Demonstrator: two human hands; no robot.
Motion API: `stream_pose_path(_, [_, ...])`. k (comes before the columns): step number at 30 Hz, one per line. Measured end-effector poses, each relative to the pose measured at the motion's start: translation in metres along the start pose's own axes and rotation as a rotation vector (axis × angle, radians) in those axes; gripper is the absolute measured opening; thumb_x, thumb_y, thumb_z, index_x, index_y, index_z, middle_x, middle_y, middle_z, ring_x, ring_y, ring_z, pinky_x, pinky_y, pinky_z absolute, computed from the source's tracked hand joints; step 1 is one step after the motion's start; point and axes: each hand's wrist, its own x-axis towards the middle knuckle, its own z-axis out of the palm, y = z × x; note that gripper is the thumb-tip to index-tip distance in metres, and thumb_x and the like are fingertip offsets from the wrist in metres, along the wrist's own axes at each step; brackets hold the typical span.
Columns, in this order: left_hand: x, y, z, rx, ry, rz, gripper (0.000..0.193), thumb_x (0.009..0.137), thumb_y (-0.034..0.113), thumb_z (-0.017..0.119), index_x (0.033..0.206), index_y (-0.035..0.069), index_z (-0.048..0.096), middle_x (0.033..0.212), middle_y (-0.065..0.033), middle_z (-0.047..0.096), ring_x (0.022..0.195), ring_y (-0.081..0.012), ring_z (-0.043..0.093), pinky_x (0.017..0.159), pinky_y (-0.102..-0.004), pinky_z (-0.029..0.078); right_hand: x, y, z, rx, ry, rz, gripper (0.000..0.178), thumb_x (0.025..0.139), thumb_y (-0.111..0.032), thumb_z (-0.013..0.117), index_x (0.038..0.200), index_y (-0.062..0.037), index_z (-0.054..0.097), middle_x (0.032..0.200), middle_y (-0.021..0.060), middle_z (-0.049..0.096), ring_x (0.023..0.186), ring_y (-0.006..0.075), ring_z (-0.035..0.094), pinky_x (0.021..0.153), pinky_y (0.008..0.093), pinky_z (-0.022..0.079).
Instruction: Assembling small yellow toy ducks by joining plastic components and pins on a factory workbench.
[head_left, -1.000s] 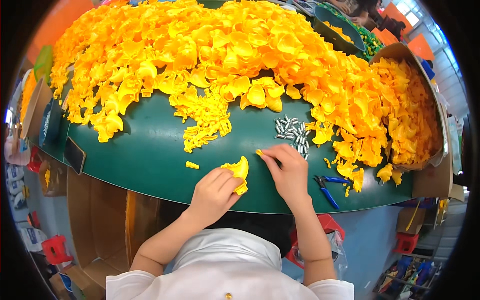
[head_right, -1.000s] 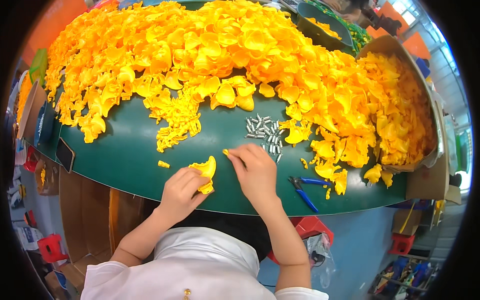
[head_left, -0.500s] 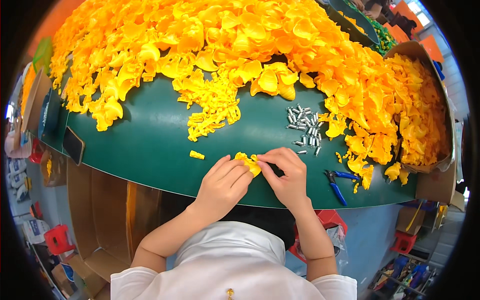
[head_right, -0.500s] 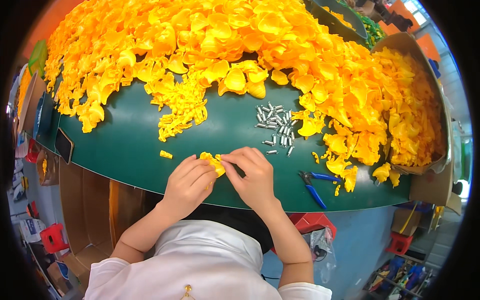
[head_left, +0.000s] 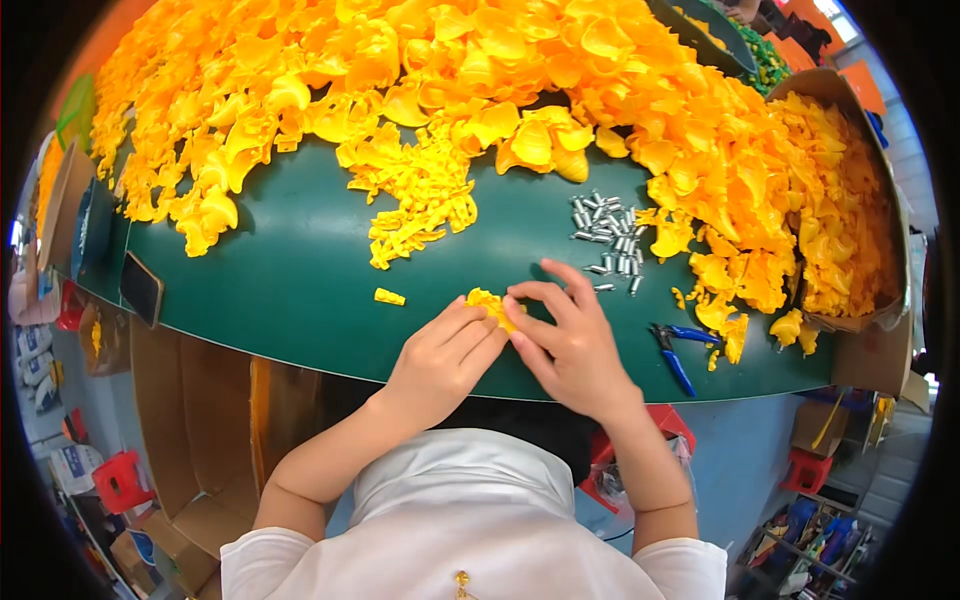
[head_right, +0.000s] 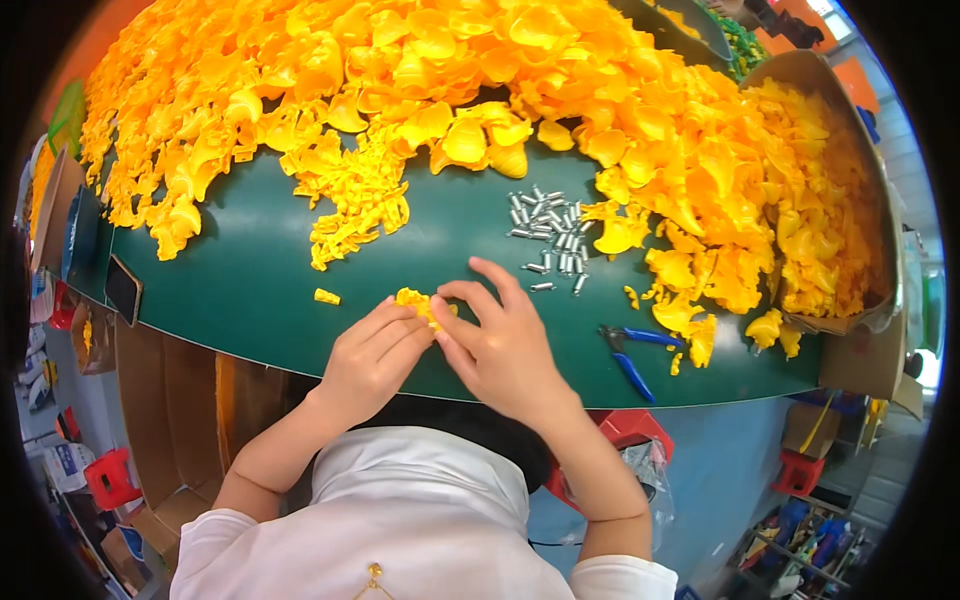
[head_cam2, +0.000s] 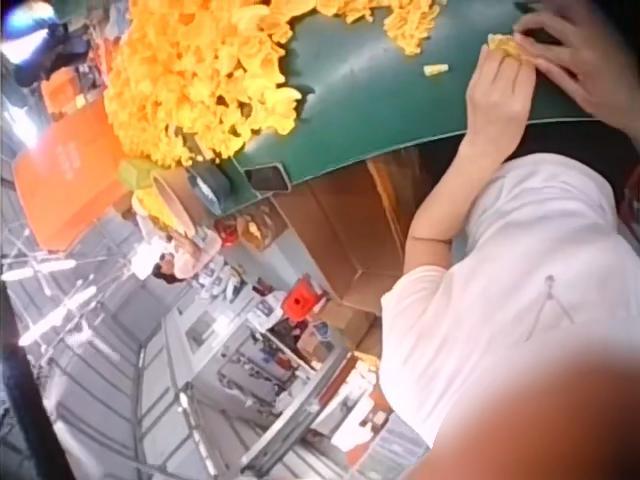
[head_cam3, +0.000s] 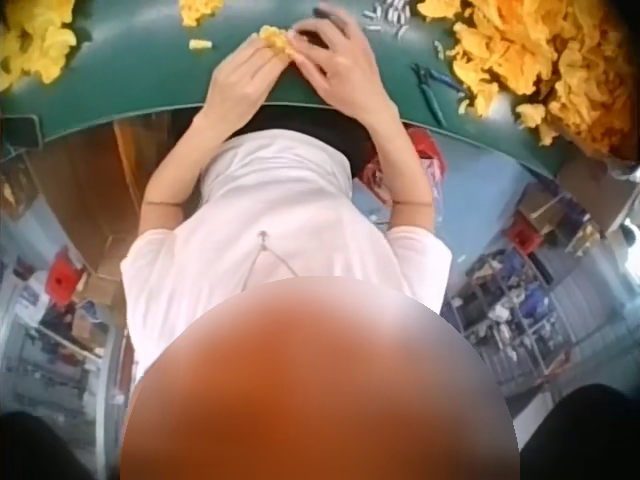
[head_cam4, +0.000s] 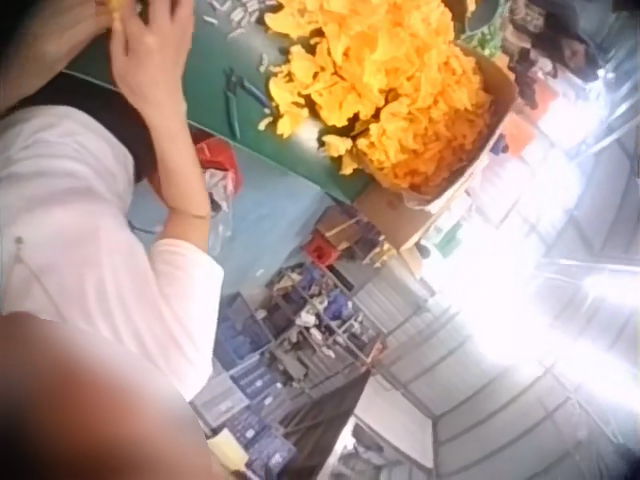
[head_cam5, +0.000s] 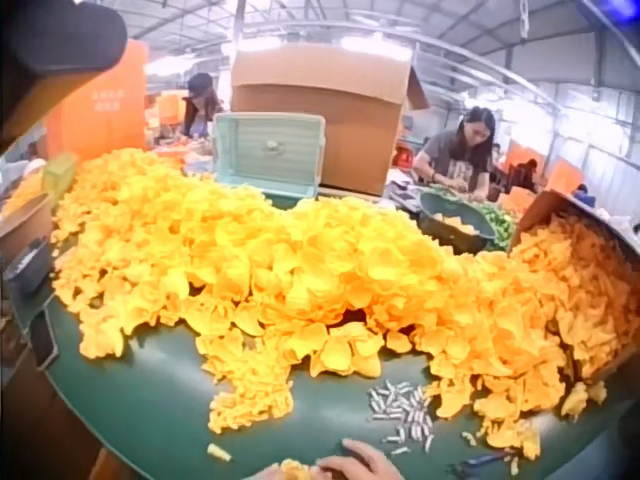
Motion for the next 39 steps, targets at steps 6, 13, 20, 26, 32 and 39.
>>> stream_pose_path(6, [0.002, -0.006, -0.018, 0.123, -0.096, 0.019, 0.028, 0.074, 0.005, 0.066, 0.102, 0.005, 0.068, 0.097, -0.0044, 0.065, 0.104, -0.0265, 0.054, 0.098, -0.0501, 0.044, -0.011, -0.001, 0.000, 0.047, 0.061, 0.106, 0.028, 0.081, -0.009, 0.067, 0.109, -0.0135, 0.071, 0.110, 0.0065, 0.058, 0.117, 0.0343, 0.043, 0.102, 0.0427, 0.035])
stream_pose_path(13, [0.002, 0.001, -0.021, 0.289, -0.120, -0.064, 0.033, 0.068, 0.002, 0.068, 0.101, 0.005, 0.067, 0.097, -0.0057, 0.061, 0.108, -0.0300, 0.052, 0.099, -0.0471, 0.044, -0.029, 0.054, -0.042, -0.192, 0.401, 0.384, 0.018, 0.079, -0.004, 0.069, 0.096, -0.0081, 0.071, 0.088, 0.0060, 0.060, 0.091, 0.0255, 0.050, 0.082, 0.0349, 0.041])
stream_pose_path(20, [0.012, 0.008, -0.005, 0.081, -0.091, -0.104, 0.036, 0.065, 0.003, 0.072, 0.100, 0.003, 0.064, 0.100, -0.0076, 0.059, 0.113, -0.0362, 0.049, 0.094, -0.0391, 0.048, -0.010, 0.091, -0.076, -0.315, 0.495, 0.360, 0.009, 0.082, -0.005, 0.067, 0.091, -0.0060, 0.068, 0.086, 0.0065, 0.059, 0.088, 0.0254, 0.050, 0.080, 0.0348, 0.040])
stream_pose_path(26, [0.015, 0.010, 0.005, 0.045, -0.055, -0.048, 0.029, 0.067, 0.008, 0.075, 0.094, 0.004, 0.065, 0.097, -0.0071, 0.059, 0.110, -0.0347, 0.050, 0.090, -0.0388, 0.048, 0.037, 0.095, -0.100, -0.356, 0.334, 0.258, 0.011, 0.085, -0.009, 0.065, 0.094, -0.0066, 0.070, 0.087, 0.0079, 0.060, 0.090, 0.0271, 0.053, 0.081, 0.0367, 0.043])
stream_pose_path(32, [0.010, 0.009, 0.006, 0.032, -0.054, -0.020, 0.043, 0.061, 0.002, 0.072, 0.104, 0.002, 0.068, 0.109, -0.0087, 0.062, 0.112, -0.0356, 0.052, 0.089, -0.0392, 0.054, 0.081, 0.113, -0.119, -0.447, 0.046, 0.552, 0.017, 0.082, -0.013, 0.069, 0.097, -0.0083, 0.072, 0.089, 0.0097, 0.065, 0.091, 0.0288, 0.061, 0.080, 0.0394, 0.049])
stream_pose_path(39, [0.017, 0.009, 0.007, 0.018, -0.064, -0.056, 0.040, 0.063, 0.000, 0.070, 0.102, 0.002, 0.067, 0.105, -0.0085, 0.063, 0.111, -0.0358, 0.052, 0.089, -0.0402, 0.054, 0.083, 0.162, -0.087, -0.619, 0.298, 0.255, 0.021, 0.070, -0.010, 0.077, 0.086, -0.0065, 0.063, 0.089, 0.0096, 0.061, 0.094, 0.0308, 0.056, 0.085, 0.0394, 0.048])
